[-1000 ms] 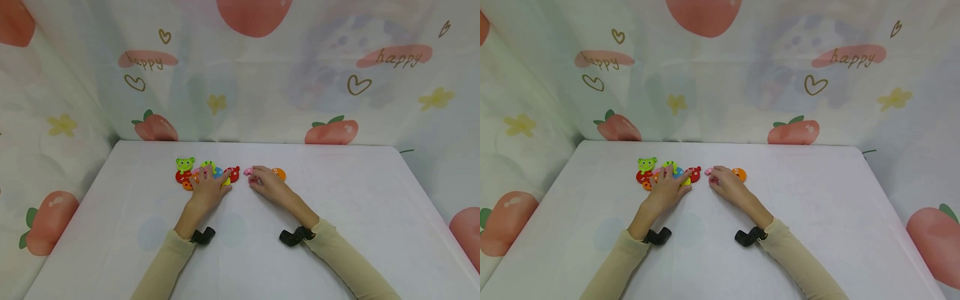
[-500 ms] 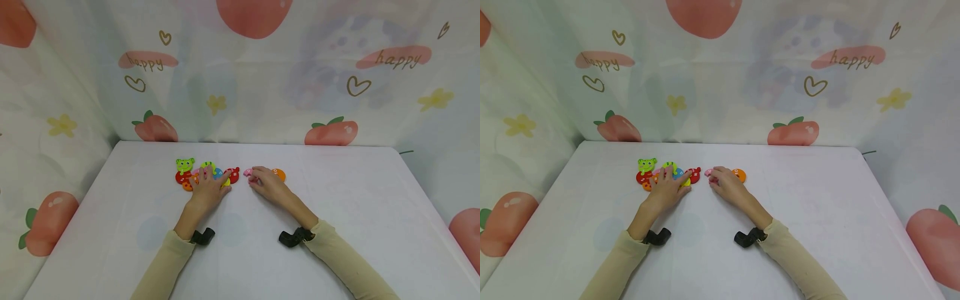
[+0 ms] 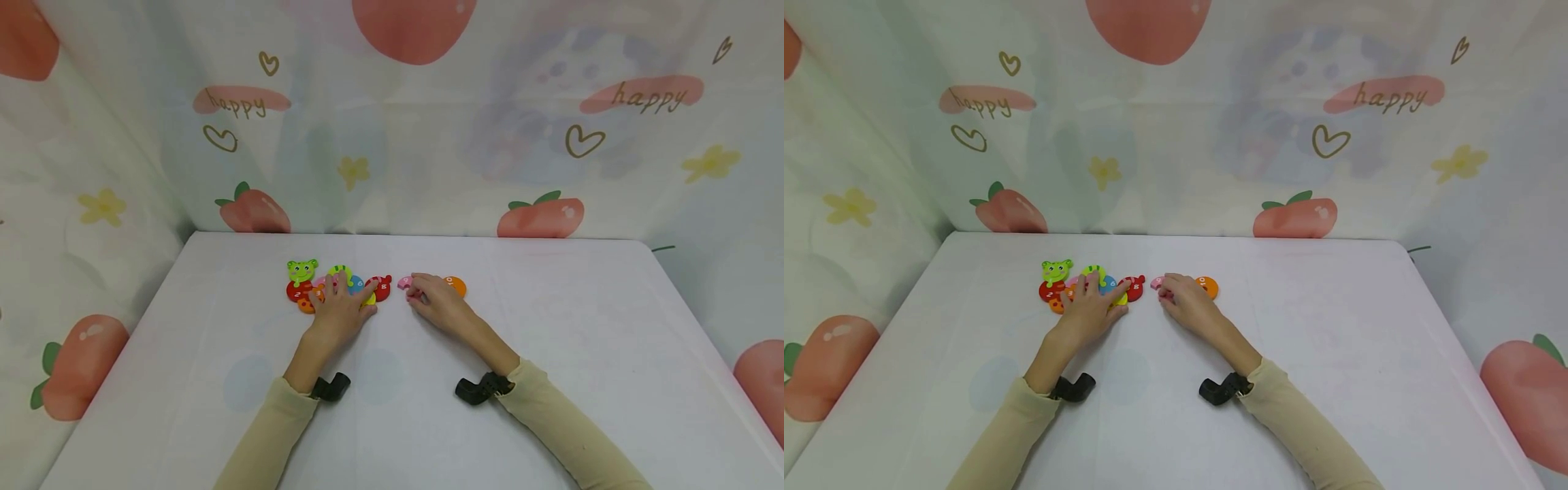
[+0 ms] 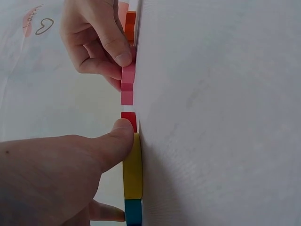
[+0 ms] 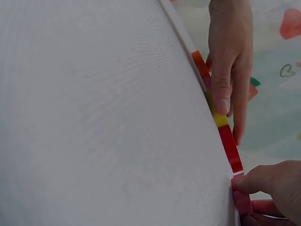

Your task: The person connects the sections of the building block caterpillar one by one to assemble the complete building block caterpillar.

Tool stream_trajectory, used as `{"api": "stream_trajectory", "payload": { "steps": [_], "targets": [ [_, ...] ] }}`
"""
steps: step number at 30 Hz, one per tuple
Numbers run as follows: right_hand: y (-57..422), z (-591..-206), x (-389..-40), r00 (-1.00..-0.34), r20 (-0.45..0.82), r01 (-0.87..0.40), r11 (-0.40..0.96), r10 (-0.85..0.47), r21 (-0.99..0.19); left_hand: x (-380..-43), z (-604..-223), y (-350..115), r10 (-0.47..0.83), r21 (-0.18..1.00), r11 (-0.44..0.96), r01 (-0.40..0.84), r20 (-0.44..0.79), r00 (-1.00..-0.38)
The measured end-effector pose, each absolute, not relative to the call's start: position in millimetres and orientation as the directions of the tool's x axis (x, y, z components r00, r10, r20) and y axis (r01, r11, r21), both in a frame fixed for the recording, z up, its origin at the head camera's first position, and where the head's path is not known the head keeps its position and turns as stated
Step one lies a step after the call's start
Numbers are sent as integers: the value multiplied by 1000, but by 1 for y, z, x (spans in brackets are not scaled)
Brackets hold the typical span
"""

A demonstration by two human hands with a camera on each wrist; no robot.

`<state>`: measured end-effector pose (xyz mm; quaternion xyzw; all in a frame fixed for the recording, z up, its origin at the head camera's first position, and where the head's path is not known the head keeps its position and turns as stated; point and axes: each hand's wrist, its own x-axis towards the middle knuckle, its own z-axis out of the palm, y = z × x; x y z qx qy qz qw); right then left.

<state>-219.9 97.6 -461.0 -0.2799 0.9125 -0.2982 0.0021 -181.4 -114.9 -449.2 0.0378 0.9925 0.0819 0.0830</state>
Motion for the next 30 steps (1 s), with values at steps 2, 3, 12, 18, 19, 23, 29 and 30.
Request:
{"api": "stream_trajectory", "payload": {
  "steps": [2,3,12,18,19,23,29,30],
  "targets": [
    [97,-462,-221,-840,170,-516,661,-516,-545,-182,-449,-115,88,167,984,61,-165,-982],
    [97,-462,-221,-838,173,-519,659,-517,-545,-182,-449,-115,88,165,984,60,-167,-982],
    [97,-461,-222,-839,175,-518,661,-515,-543,-182,-451,-116,94,163,984,67,-163,-982],
    [95,-459,-225,-850,173,-503,672,-497,-543,-181,-451,-115,96,165,984,68,-164,-982],
    [94,-459,-226,-853,173,-499,672,-493,-547,-181,-450,-115,94,164,984,67,-166,-982],
    [86,-457,-231,-856,194,-496,657,-478,-567,-181,-450,-115,95,159,985,68,-164,-982],
    [71,-457,-240,-852,197,-500,643,-484,-580,-182,-449,-115,95,159,985,70,-158,-983],
    [69,-458,-241,-852,190,-500,649,-488,-574,-182,-449,-115,96,158,985,71,-158,-983]
  ]
}}
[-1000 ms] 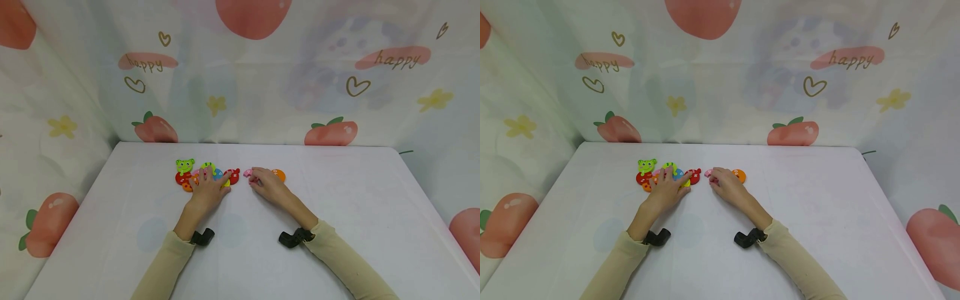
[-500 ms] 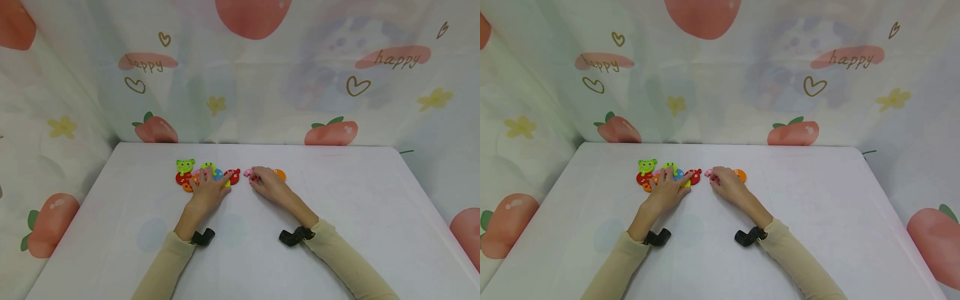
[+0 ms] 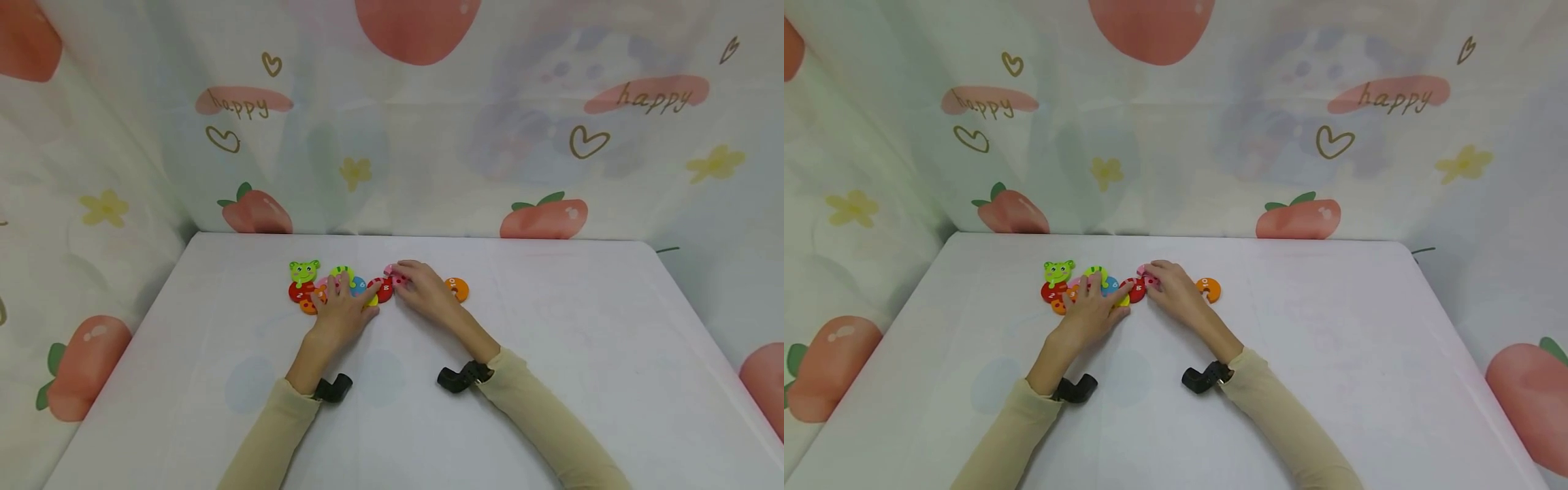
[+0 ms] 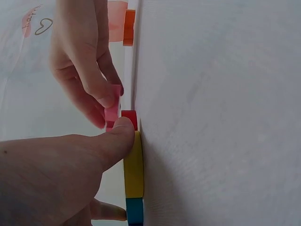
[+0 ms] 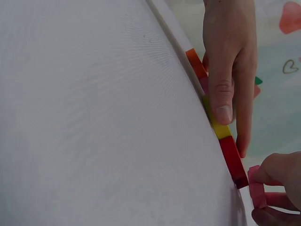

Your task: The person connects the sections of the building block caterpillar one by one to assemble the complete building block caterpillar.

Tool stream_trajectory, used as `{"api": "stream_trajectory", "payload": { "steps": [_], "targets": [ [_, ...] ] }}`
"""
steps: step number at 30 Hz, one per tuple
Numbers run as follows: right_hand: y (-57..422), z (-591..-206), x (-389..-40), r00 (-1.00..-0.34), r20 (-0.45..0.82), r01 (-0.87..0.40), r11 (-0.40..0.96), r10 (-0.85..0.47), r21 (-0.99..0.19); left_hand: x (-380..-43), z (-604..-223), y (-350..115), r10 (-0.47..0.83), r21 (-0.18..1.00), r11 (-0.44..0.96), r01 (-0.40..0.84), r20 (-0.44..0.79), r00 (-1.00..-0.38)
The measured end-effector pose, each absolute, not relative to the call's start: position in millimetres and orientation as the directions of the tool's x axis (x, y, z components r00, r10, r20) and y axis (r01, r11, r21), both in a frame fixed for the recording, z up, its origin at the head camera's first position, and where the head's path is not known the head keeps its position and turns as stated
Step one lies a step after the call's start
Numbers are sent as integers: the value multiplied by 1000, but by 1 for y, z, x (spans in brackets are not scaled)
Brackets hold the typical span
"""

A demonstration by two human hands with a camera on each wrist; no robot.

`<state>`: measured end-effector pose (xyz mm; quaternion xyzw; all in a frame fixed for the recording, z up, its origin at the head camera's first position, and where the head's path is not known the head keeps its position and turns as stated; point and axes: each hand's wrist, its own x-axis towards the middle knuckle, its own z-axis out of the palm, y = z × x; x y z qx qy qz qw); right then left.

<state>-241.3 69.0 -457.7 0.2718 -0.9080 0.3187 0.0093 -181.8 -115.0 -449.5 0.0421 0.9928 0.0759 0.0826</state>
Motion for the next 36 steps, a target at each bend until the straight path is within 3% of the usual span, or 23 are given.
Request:
{"api": "stream_trajectory", "payload": {
  "steps": [29,36],
  "targets": [
    [64,-460,-239,-840,92,-500,700,-534,-510,-183,-449,-115,93,175,983,63,-166,-982],
    [71,-447,-230,-846,137,-507,698,-515,-505,-183,-451,-115,94,169,983,66,-157,-983]
  ]
}}
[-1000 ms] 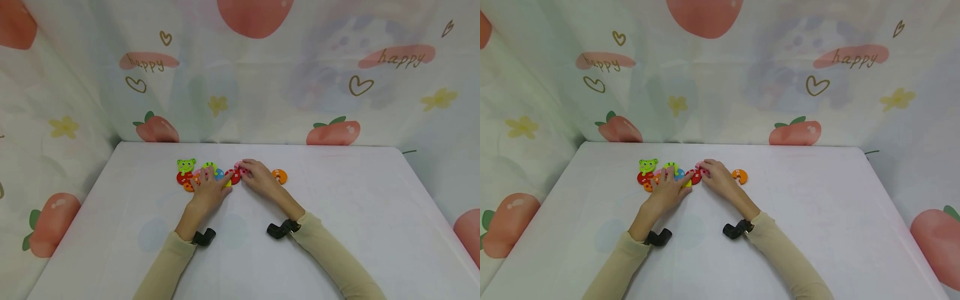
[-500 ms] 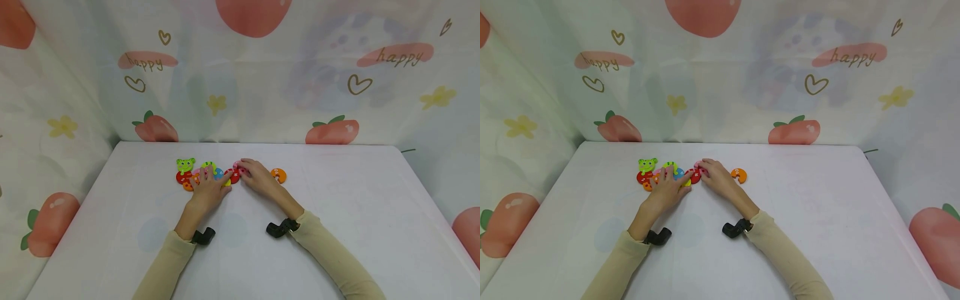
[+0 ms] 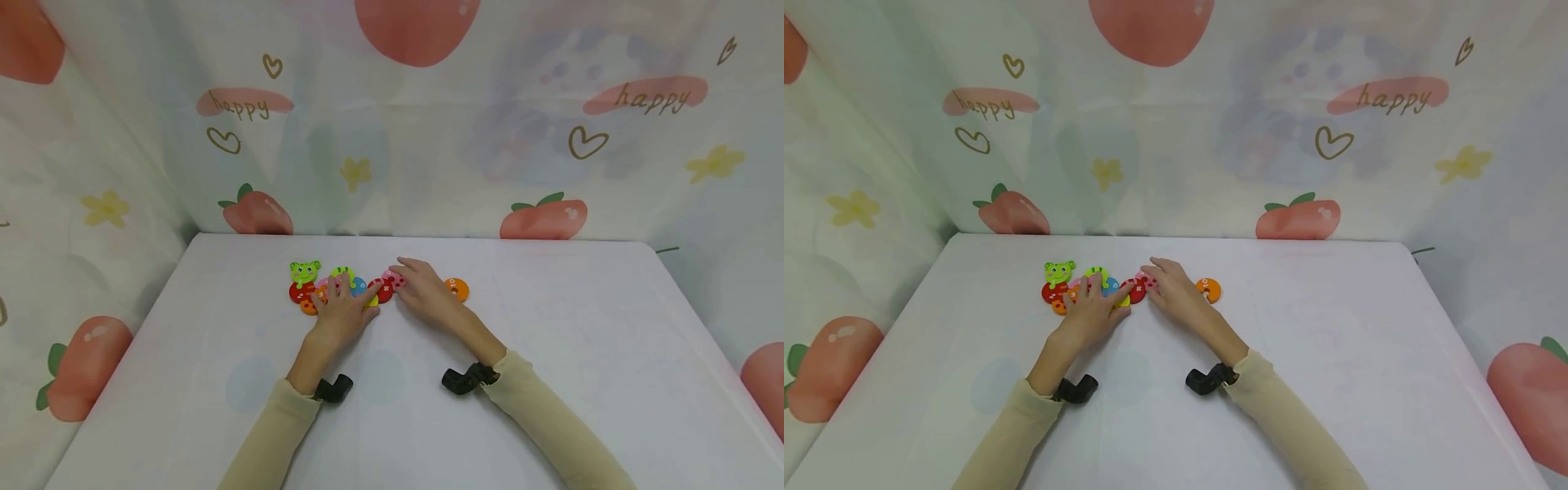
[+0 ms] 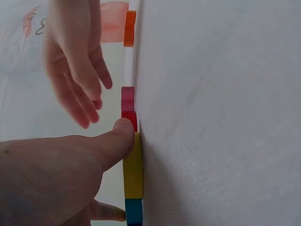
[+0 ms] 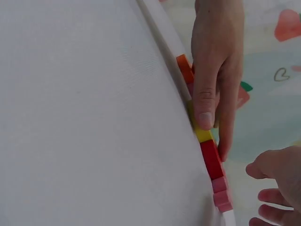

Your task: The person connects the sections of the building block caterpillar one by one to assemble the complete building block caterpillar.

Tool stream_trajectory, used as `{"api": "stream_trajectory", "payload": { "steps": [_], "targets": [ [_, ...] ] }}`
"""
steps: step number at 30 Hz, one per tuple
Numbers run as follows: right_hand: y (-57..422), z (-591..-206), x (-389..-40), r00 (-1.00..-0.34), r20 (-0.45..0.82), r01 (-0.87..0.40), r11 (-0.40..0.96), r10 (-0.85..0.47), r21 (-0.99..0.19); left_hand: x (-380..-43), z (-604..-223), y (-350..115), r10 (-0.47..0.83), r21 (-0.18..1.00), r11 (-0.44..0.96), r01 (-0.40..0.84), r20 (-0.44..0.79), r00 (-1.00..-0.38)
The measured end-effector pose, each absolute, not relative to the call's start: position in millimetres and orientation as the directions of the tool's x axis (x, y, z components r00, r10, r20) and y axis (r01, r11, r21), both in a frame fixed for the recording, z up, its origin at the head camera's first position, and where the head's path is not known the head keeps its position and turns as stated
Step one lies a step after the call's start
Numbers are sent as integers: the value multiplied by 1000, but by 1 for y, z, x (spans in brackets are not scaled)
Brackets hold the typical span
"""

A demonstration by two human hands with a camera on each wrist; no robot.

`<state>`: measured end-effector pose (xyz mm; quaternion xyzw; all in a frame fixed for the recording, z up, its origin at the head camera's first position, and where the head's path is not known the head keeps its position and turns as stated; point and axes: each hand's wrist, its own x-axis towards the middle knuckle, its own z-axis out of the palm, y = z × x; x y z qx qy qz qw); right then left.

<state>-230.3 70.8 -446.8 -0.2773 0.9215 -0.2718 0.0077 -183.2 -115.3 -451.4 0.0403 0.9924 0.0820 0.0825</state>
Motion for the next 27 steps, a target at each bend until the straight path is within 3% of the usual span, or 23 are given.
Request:
{"api": "stream_trajectory", "payload": {
  "steps": [14,27],
  "targets": [
    [147,-449,-205,-791,224,-600,649,-570,-468,-183,-453,-116,92,196,979,60,-159,-983],
    [176,-454,-215,-817,183,-545,627,-547,-556,-181,-453,-116,97,215,975,62,-153,-983]
  ]
}}
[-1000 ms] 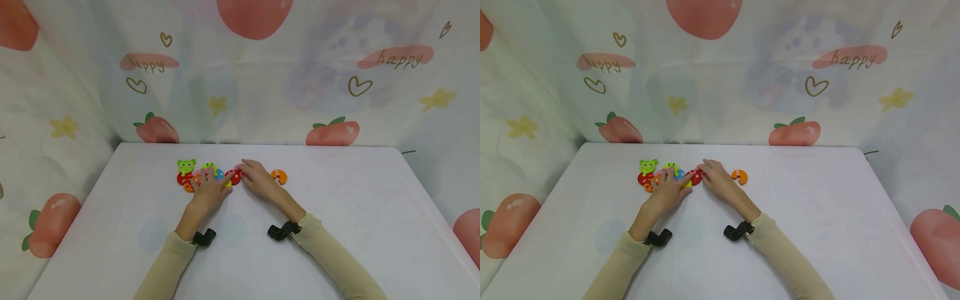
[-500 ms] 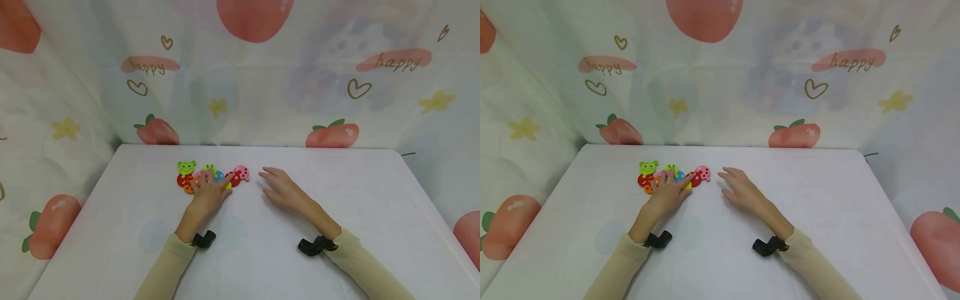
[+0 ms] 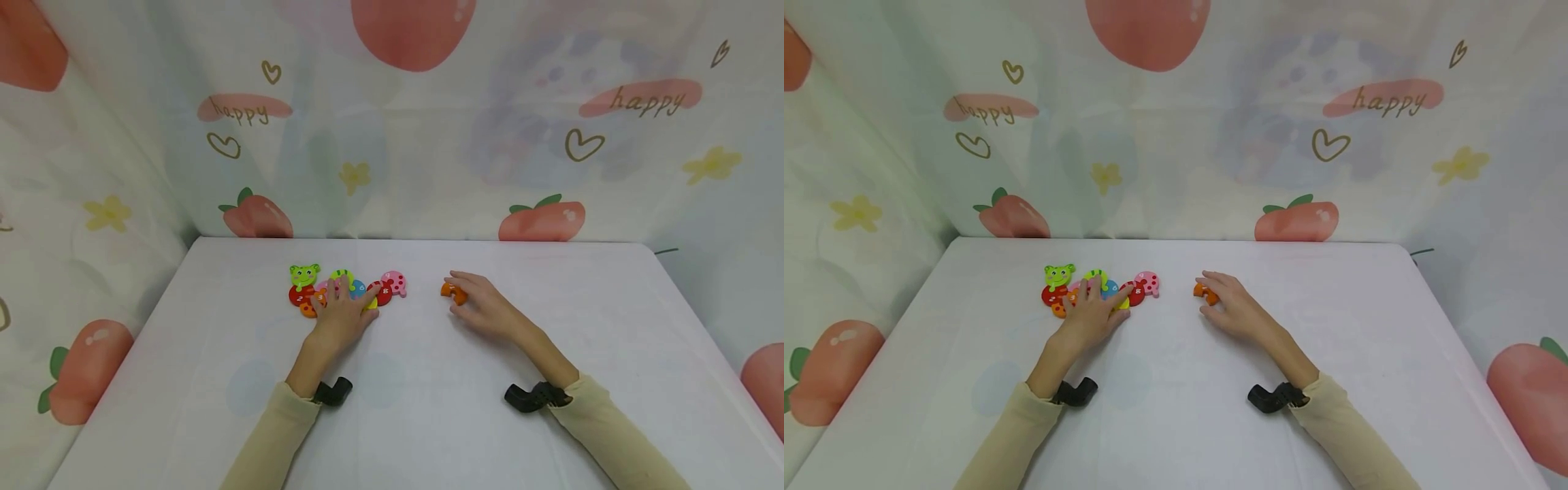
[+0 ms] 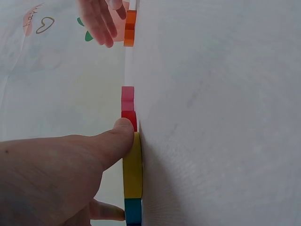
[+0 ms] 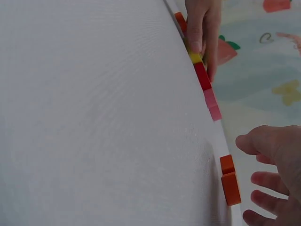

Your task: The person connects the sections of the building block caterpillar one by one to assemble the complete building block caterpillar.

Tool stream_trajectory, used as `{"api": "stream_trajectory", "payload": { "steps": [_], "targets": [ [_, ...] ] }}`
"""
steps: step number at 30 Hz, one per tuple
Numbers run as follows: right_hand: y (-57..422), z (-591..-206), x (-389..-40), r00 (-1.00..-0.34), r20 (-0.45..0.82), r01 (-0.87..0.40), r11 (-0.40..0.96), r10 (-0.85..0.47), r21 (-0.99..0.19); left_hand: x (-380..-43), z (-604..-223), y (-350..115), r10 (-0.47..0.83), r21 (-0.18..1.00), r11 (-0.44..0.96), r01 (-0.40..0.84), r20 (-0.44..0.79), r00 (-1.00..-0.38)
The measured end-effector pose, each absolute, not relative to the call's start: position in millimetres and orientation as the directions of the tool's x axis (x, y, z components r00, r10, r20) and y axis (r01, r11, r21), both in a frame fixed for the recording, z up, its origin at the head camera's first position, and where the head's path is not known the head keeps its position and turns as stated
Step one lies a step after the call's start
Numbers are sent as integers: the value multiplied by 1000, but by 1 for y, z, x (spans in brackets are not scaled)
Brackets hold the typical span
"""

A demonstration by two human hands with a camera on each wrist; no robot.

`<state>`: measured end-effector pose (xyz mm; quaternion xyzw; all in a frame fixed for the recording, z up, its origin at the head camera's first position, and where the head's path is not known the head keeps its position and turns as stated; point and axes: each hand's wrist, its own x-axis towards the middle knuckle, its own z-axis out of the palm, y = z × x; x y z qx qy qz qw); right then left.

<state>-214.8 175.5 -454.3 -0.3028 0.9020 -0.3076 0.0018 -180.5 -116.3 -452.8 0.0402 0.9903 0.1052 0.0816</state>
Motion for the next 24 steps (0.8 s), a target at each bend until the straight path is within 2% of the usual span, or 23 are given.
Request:
{"api": "stream_trajectory", "payload": {
  "steps": [12,24],
  "targets": [
    [178,-459,-217,-814,50,-502,657,-579,-563,-180,-452,-115,96,207,976,63,-154,-983],
    [179,-459,-219,-814,48,-508,669,-579,-542,-180,-453,-116,98,210,975,65,-149,-984]
  ]
}}
